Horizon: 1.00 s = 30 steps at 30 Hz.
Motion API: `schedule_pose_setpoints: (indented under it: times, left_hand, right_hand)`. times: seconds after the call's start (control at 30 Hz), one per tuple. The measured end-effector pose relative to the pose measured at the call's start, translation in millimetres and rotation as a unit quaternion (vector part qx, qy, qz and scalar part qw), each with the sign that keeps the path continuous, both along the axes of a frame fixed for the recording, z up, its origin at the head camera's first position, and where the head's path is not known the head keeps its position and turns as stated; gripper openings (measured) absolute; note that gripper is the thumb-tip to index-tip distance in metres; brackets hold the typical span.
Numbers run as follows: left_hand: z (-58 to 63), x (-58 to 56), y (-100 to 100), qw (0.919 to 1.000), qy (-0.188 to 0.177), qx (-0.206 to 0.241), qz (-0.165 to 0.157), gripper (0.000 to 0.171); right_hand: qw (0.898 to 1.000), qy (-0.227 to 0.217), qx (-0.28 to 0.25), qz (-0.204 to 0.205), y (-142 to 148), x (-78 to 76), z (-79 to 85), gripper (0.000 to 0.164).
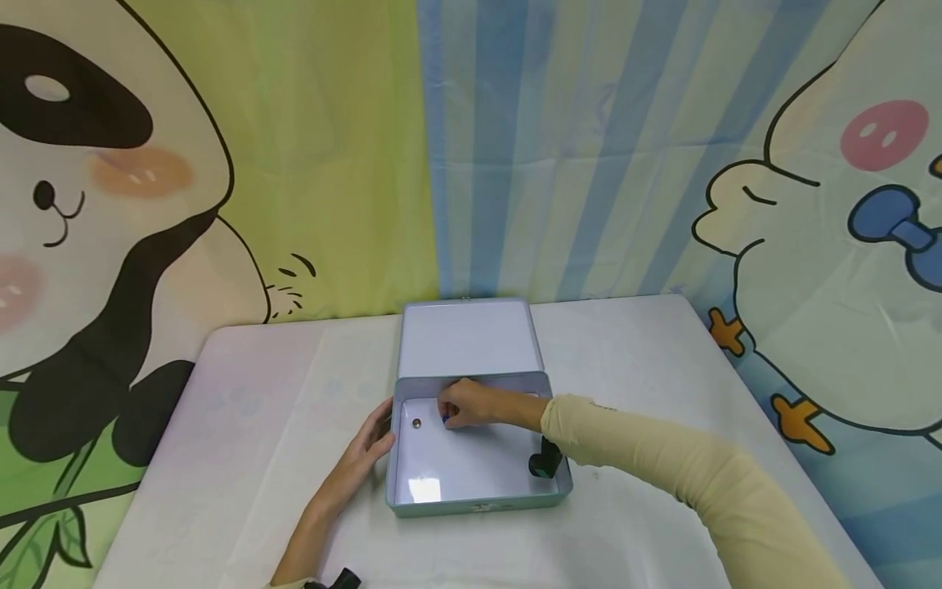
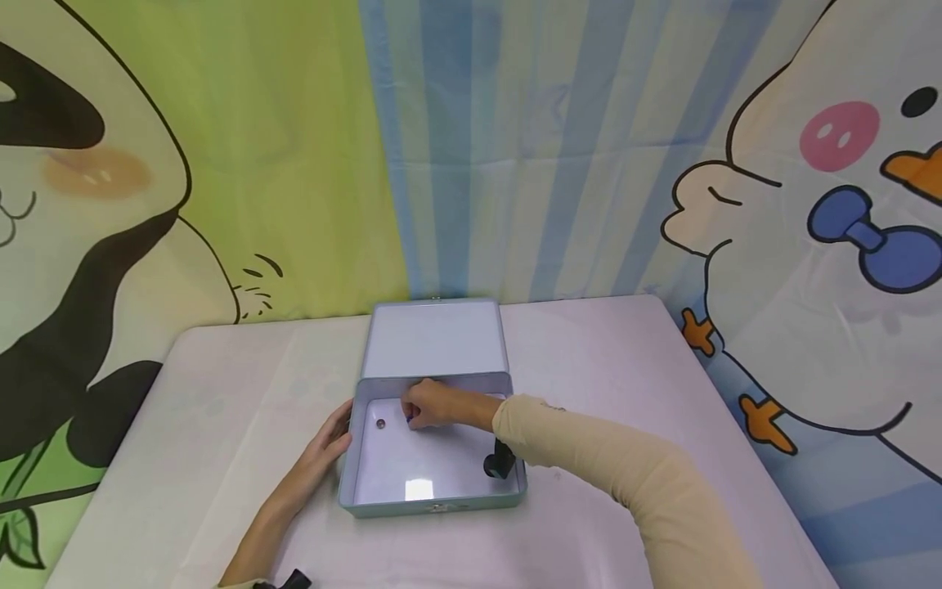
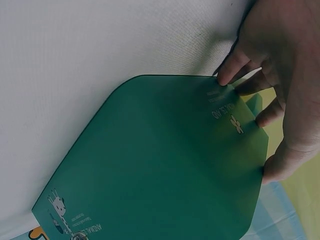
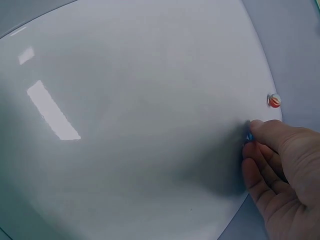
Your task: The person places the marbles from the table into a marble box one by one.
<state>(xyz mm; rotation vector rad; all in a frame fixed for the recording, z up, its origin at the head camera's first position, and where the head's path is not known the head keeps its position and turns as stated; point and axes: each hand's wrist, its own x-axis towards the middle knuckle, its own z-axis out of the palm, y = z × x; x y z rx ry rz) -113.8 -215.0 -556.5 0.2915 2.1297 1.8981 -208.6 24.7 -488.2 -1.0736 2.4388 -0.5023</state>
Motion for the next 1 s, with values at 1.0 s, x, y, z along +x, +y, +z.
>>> schedule_pose_setpoints:
  times: [1.0]
  left_hand:
    - [4.2, 1.4, 2.3, 0.9999, -0.002, -0.007, 0.008, 0.056]
  right_hand:
    - [0.997, 0.02, -0.046, 0.054, 75.6, 20.4, 62.1, 0.019]
